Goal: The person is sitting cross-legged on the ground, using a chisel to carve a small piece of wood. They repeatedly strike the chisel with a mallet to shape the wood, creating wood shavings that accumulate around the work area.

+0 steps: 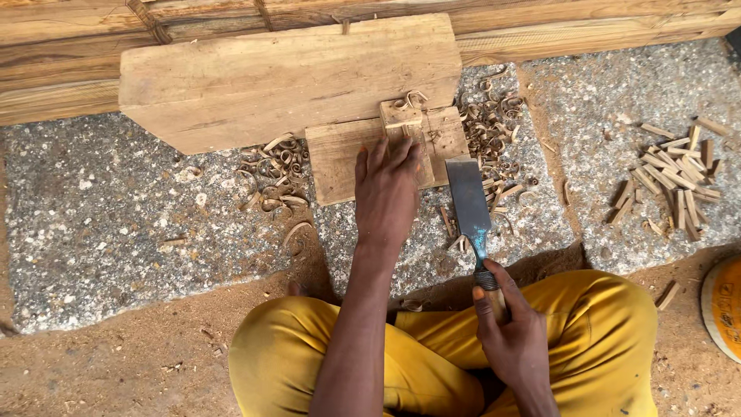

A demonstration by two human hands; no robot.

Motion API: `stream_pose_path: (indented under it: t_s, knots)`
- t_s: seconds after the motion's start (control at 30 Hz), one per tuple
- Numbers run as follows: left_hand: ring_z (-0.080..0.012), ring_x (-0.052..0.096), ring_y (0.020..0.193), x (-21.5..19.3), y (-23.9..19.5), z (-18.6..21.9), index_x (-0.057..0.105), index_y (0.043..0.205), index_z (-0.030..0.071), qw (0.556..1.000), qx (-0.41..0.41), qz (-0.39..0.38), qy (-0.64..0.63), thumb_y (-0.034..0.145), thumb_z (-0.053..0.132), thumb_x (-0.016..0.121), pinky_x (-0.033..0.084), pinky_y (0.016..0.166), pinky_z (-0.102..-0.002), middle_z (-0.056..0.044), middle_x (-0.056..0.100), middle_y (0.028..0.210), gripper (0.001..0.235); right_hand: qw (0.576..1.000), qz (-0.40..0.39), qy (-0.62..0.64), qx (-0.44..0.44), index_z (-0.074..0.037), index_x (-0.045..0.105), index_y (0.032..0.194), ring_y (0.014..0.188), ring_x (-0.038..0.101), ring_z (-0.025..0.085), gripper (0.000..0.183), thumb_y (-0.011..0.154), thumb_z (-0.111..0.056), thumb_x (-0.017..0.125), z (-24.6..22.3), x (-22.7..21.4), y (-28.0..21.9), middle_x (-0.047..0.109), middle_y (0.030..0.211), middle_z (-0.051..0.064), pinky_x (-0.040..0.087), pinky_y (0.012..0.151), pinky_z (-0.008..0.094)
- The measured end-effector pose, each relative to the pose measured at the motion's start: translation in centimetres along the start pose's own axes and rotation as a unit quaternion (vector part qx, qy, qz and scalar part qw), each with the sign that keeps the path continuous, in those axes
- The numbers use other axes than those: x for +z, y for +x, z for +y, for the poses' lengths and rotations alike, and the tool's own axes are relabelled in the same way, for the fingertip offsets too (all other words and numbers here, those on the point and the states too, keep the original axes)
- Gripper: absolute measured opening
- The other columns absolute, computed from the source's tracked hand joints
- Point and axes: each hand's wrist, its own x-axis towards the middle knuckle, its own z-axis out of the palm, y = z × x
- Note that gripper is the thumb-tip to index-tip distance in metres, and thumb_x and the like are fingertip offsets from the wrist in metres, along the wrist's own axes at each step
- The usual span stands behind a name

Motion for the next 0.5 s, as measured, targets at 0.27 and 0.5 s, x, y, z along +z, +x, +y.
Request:
stream_pose_path:
  t_s: [0.27, 0.5]
  knots:
    - [-0.027, 0.049, 0.14, 0.1, 0.0, -0.8, 0.065, 0.133, 0.012, 1.0, -0.017, -0.006, -0.012, 0.082, 0.002, 0.07, 0.026, 0.124, -0.051, 0.0, 0.059, 0.147, 0.052, 0.998, -0.005, -0.057, -0.002, -0.022, 0.061, 0.145, 0.034, 0.046, 0.013, 0.053, 0.093, -0.032, 0.069, -1.1, 0.0, -0.2, 0.05, 0.04, 0.007, 0.038, 0.039, 0.036]
    - [-0.0271, 0.052, 0.14, -0.3, 0.0, -1.0, 0.069, 0.132, 0.017, 0.999, -0.032, 0.039, -0.018, 0.093, 0.004, 0.063, 0.03, 0.126, -0.051, -0.001, 0.061, 0.147, 0.041, 0.995, -0.02, -0.057, -0.076, -0.014, 0.06, 0.14, 0.034, 0.049, 0.019, 0.05, 0.092, -0.026, 0.068, -1.3, 0.5, -0.6, 0.05, 0.042, 0.011, 0.041, 0.041, 0.039]
